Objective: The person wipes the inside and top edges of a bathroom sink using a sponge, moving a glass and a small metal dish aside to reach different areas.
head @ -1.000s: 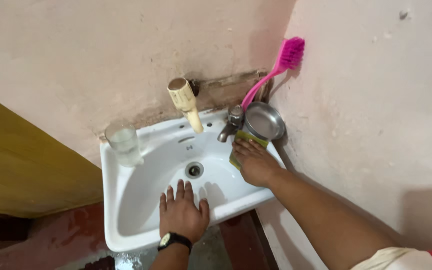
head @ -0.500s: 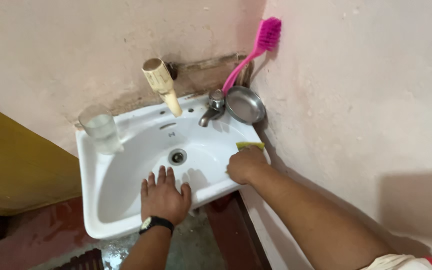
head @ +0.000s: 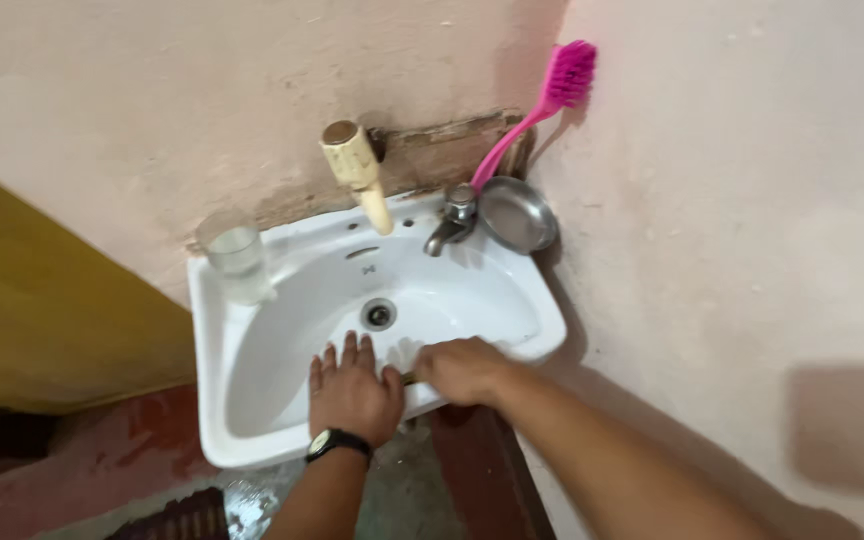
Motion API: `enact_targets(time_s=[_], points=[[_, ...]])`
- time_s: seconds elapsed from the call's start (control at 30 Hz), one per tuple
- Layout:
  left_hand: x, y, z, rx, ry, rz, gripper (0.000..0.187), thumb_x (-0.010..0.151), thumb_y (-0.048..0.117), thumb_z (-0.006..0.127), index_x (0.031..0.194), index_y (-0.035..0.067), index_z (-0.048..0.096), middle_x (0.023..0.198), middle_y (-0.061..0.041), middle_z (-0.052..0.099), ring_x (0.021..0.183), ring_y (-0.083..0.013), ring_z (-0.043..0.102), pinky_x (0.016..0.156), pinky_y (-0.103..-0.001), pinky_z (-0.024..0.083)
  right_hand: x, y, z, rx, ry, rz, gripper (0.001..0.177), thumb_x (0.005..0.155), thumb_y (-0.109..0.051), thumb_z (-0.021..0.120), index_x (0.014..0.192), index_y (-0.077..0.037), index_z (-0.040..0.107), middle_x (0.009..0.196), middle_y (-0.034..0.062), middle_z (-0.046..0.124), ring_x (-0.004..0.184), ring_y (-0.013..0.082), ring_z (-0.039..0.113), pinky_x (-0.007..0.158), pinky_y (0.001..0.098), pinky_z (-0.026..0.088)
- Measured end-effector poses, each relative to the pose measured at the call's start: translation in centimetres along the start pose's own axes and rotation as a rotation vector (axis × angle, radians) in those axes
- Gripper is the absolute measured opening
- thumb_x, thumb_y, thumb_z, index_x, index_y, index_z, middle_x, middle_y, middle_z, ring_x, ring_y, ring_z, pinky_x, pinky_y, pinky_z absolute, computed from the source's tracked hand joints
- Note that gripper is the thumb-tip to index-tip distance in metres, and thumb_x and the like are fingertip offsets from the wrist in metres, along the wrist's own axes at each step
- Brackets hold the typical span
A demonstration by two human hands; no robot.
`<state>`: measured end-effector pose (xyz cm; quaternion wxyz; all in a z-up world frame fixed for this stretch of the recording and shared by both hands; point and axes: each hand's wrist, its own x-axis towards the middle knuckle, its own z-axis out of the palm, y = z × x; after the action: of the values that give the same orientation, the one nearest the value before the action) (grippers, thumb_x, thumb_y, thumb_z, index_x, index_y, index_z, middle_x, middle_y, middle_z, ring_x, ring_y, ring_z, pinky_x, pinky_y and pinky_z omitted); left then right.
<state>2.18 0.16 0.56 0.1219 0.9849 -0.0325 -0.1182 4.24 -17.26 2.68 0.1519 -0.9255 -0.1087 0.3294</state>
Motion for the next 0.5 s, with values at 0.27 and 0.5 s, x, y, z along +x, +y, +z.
enact_targets(time_s=[0.27, 0.5], points=[[-0.5, 0.4, -0.2, -0.056, 0.0, -0.021, 0.066, 0.094, 0.038, 0.042, 0.151, 0.005, 0.041, 0.161, -0.015, 0.034, 0.15, -0.0378, 0.027, 0.124, -0.049, 0.013, -0.8, 3.8, -1.5, -0.118, 0.011, 0.154, 0.044, 0.102, -0.038, 0.035, 0.119, -0.018, 0.07, 0.112, 0.0087, 0.075, 0.105, 0.0317, 0.07, 0.098, 0.0464, 0.051], [-0.8, 0.7, -0.8, -0.069, 0.026, -0.011, 0.066, 0.094, 0.038, 0.043, 0.15, 0.004, 0.041, 0.161, -0.016, 0.034, 0.15, -0.037, 0.026, 0.124, -0.048, 0.012, 0.6, 1.2, 0.2, 0.044, 0.019, -0.016, 0.045, 0.1, -0.04, 0.037, 0.121, -0.018, 0.07, 0.113, 0.0135, 0.074, 0.105, 0.0339, 0.068, 0.097, 0.0447, 0.049]])
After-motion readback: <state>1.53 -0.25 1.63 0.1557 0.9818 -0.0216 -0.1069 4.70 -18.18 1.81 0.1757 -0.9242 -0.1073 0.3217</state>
